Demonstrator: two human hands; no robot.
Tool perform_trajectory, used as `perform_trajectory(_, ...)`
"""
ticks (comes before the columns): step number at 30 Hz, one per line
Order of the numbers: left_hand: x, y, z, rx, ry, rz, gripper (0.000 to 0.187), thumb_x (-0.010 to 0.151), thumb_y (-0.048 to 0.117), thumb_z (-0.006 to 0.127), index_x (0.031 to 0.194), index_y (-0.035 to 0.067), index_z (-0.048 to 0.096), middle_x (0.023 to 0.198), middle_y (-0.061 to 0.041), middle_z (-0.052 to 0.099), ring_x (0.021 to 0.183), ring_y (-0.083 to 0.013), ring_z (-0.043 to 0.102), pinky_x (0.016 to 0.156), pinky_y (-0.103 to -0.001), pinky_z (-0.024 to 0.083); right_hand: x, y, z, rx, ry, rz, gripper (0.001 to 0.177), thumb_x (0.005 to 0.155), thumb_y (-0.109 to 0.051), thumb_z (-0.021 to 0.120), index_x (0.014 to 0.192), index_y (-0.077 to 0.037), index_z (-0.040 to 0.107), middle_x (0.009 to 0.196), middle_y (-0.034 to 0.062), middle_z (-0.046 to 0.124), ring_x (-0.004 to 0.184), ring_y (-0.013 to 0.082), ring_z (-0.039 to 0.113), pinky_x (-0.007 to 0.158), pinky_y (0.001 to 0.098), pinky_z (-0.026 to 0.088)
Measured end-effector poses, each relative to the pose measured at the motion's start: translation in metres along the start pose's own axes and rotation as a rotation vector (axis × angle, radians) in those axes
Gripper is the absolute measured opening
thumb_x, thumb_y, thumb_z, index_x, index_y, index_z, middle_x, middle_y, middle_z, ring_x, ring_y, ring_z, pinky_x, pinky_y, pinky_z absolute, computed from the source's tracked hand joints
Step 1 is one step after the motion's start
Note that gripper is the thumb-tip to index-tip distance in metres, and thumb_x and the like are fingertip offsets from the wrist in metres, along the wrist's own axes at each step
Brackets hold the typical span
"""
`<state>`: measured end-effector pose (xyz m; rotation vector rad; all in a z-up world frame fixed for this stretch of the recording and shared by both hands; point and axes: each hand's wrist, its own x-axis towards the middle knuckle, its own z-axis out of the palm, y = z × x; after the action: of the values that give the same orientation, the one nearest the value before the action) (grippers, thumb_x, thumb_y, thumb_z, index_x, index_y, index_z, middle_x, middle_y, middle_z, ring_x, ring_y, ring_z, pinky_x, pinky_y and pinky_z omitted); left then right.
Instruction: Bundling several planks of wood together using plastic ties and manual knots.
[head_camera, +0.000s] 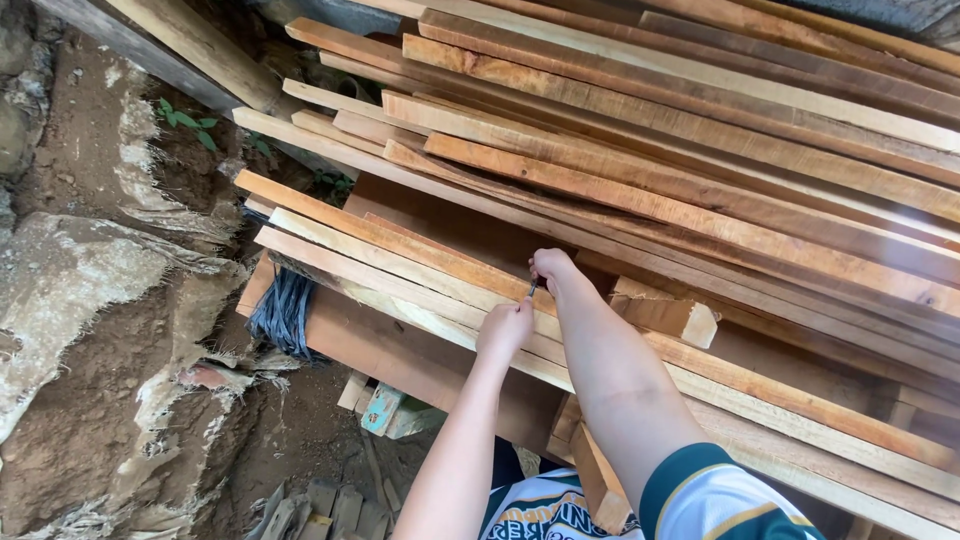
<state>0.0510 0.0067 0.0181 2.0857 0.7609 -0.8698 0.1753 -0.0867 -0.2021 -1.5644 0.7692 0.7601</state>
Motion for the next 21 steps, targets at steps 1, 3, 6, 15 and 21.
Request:
perform_trajectory(1, -0.008, 0.007, -0.008, 0.005, 0.0, 0.001, 0.056, 0.097, 0.055, 0.041, 0.094, 0.015, 0.08, 0.11, -0.008, 0.076, 0.119, -0.0275, 0.066, 0.101, -0.044, 0.052, 0.003, 0.006, 0.001, 0.005, 0.0, 0.001, 0.028, 0.091, 0.0, 0.041, 0.101, 0.018, 0.061, 0.088, 0.0201, 0.057, 0.063, 0.0192, 0.058, 0.045, 0.0269, 0.05)
perform_trajectory(3, -0.02, 0.025, -0.028, -0.01, -0.138, -0.067, 0.073, 0.093, 0.063, 0.04, 0.113, 0.003, 0.076, 0.126, -0.016, 0.07, 0.133, -0.0272, 0.057, 0.111, -0.045, 0.044, 0.011, 0.01, 0.003, 0.028, -0.002, 0.005, 0.03, 0.09, 0.0, 0.042, 0.104, 0.019, 0.06, 0.09, 0.0217, 0.057, 0.062, 0.0203, 0.058, 0.044, 0.0286, 0.05)
perform_trajectory(6, -0.03, 0.037, -0.037, -0.018, -0.166, -0.094, 0.086, 0.089, 0.072, 0.042, 0.12, -0.002, 0.071, 0.125, -0.019, 0.07, 0.133, -0.027, 0.058, 0.111, -0.043, 0.044, 0.018, 0.013, 0.003, 0.015, 0.004, -0.006, 0.029, 0.089, 0.0, 0.044, 0.104, 0.019, 0.06, 0.087, 0.0233, 0.059, 0.06, 0.0217, 0.06, 0.043, 0.031, 0.051)
perform_trajectory(15, 0.037, -0.02, 0.02, -0.347, 0.0, -0.118, 0.063, 0.083, 0.063, 0.066, 0.092, 0.002, 0.077, 0.084, -0.016, 0.075, 0.091, -0.03, 0.075, 0.082, -0.036, 0.054, -0.005, 0.0, 0.002, 0.006, 0.033, 0.011, 0.031, 0.089, -0.004, 0.044, 0.095, 0.018, 0.065, 0.082, 0.0232, 0.06, 0.061, 0.0244, 0.06, 0.046, 0.0324, 0.051)
perform_trajectory(21, 0.018, -0.021, 0.009, -0.363, -0.007, 0.025, 0.058, 0.09, 0.059, 0.058, 0.09, 0.005, 0.081, 0.096, -0.02, 0.077, 0.116, -0.0353, 0.067, 0.094, -0.045, 0.05, 0.025, 0.018, 0.003, -0.048, 0.073, -0.02, 0.03, 0.086, -0.008, 0.047, 0.084, 0.008, 0.072, 0.07, 0.0217, 0.063, 0.05, 0.0231, 0.06, 0.048, 0.0362, 0.053)
